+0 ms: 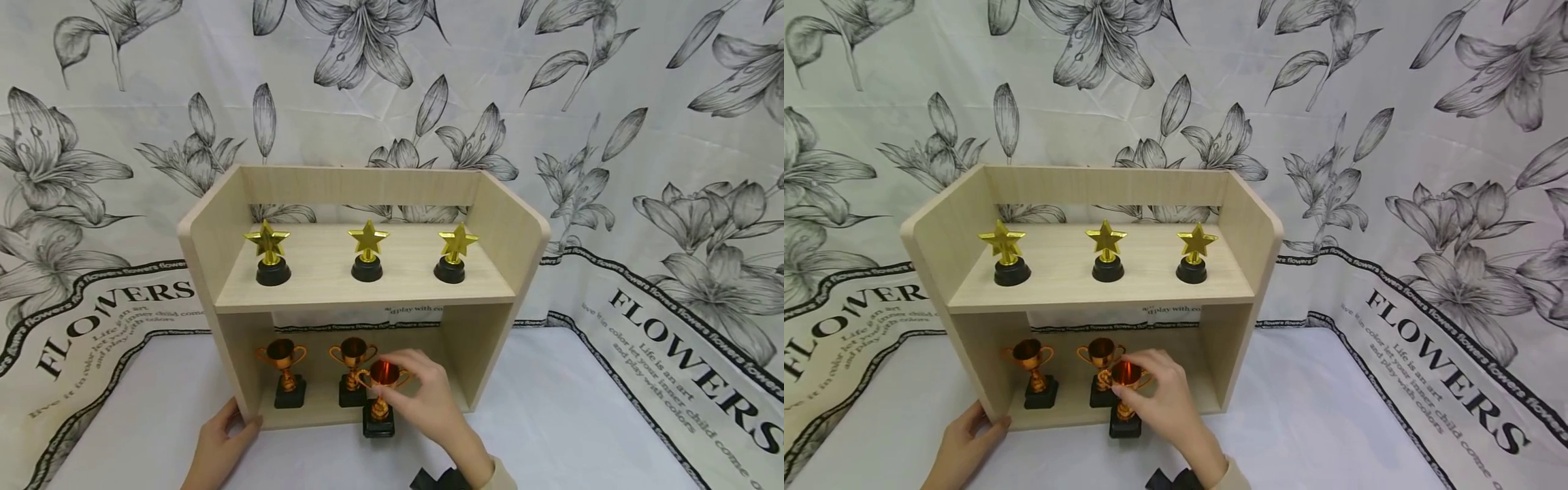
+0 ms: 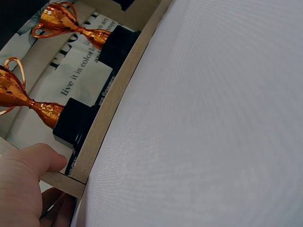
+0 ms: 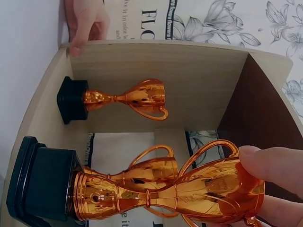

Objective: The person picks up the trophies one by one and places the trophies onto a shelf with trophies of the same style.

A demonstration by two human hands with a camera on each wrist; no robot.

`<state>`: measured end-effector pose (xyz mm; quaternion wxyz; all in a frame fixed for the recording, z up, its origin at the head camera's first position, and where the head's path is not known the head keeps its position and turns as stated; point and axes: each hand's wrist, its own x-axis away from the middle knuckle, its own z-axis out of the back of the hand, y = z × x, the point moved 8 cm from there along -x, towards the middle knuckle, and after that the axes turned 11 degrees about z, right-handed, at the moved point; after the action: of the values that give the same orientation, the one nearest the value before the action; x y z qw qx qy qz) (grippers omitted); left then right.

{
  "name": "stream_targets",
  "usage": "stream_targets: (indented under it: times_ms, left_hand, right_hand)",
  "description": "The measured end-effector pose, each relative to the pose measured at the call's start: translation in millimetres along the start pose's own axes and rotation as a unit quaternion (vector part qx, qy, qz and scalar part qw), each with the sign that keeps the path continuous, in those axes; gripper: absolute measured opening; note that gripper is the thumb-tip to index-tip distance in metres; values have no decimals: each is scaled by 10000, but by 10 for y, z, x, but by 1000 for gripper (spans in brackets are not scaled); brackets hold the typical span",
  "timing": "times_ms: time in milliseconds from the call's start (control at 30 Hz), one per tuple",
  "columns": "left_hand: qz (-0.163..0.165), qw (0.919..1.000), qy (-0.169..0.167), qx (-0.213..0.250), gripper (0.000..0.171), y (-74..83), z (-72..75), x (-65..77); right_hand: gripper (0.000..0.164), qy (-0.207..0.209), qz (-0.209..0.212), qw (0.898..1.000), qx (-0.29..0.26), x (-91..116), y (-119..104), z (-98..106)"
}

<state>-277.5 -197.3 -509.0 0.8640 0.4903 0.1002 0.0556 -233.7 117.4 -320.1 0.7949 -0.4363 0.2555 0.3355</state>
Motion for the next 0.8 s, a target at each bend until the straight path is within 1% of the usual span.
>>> stream_targets:
  times_ms: [133, 200, 367, 600, 800]
  left_hand:
    - [0, 10000, 25, -38, 55, 2, 3, 1]
    - [0, 10000, 10, -27, 56, 1, 1, 1]
    - [45, 10000, -16, -22, 56, 4, 3, 5]
    - [110, 9999, -56, -38, 56, 1, -1, 1]
    - [16, 10000, 6, -13, 56, 13, 10, 7]
  right_hand:
    - [39, -16, -239, 9996, 133, 73, 266, -4]
    - [39, -23, -283, 9994, 177, 104, 373, 1]
    - [36, 60, -197, 9994, 276, 92, 393, 78]
    - [36, 203, -276, 9986, 405, 89, 474, 169]
    - [34, 307, -396, 9980, 392, 109, 551, 220]
